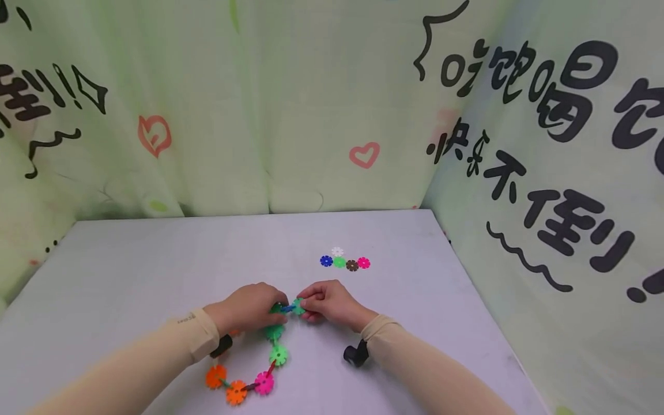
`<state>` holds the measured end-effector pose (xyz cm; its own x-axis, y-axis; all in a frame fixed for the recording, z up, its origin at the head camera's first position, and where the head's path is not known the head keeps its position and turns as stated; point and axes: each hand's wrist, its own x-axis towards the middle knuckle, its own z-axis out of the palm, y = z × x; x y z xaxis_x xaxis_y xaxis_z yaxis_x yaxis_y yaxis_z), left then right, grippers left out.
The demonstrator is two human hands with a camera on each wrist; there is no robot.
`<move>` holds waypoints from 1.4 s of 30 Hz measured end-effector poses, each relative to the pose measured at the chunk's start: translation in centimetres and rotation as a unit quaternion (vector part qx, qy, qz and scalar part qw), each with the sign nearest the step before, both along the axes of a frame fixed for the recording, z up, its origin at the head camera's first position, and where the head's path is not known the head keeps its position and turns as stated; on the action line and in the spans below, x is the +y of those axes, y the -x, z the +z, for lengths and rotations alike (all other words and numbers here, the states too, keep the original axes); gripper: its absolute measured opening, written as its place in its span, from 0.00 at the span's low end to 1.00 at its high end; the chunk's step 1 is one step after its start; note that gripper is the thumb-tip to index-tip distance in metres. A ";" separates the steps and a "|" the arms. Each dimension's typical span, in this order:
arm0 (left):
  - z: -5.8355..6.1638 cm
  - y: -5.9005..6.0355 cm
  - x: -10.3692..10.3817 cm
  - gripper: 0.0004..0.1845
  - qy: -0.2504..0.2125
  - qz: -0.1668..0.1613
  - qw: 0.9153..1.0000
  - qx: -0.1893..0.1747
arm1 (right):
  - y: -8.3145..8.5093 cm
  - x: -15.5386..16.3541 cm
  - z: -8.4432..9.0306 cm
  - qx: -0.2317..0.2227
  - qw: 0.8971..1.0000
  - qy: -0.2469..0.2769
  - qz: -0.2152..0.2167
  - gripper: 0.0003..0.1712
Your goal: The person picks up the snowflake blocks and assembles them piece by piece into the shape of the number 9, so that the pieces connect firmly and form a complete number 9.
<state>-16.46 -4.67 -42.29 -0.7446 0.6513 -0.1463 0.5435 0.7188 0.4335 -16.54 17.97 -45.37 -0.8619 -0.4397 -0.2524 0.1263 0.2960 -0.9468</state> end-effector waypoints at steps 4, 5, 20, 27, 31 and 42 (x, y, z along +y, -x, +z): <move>-0.6 0.2 0.1 0.09 -0.019 -0.002 1.000 0.000 | -0.1 -0.1 0.1 0.000 1.000 0.005 0.001 0.12; -0.7 0.2 0.1 0.08 -0.025 -0.002 1.000 0.000 | -0.1 -0.1 0.2 -0.001 1.000 0.005 0.001 0.12; -1.2 0.1 -0.2 0.10 -0.050 0.011 0.999 0.007 | 1.8 4.8 0.9 0.073 0.990 -0.119 -0.016 0.14; -1.2 -0.2 -0.2 0.10 -0.058 0.010 0.998 0.006 | 3.9 9.4 0.9 0.146 0.952 -0.250 -0.097 0.15; -1.3 -0.2 -0.4 0.10 -0.059 0.013 0.998 0.005 | 5.0 10.7 0.5 0.156 0.935 -0.294 -0.121 0.19; -1.4 -0.4 -0.4 0.09 -0.079 0.009 0.997 0.005 | 7.4 11.9 -0.7 0.158 0.919 -0.342 -0.112 0.26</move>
<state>-16.11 -5.10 -43.68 -0.7570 0.6525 -0.0358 0.5359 0.6513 0.5372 -23.95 29.86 -46.05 -0.9895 -0.0732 -0.1243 0.0070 0.8362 -0.5484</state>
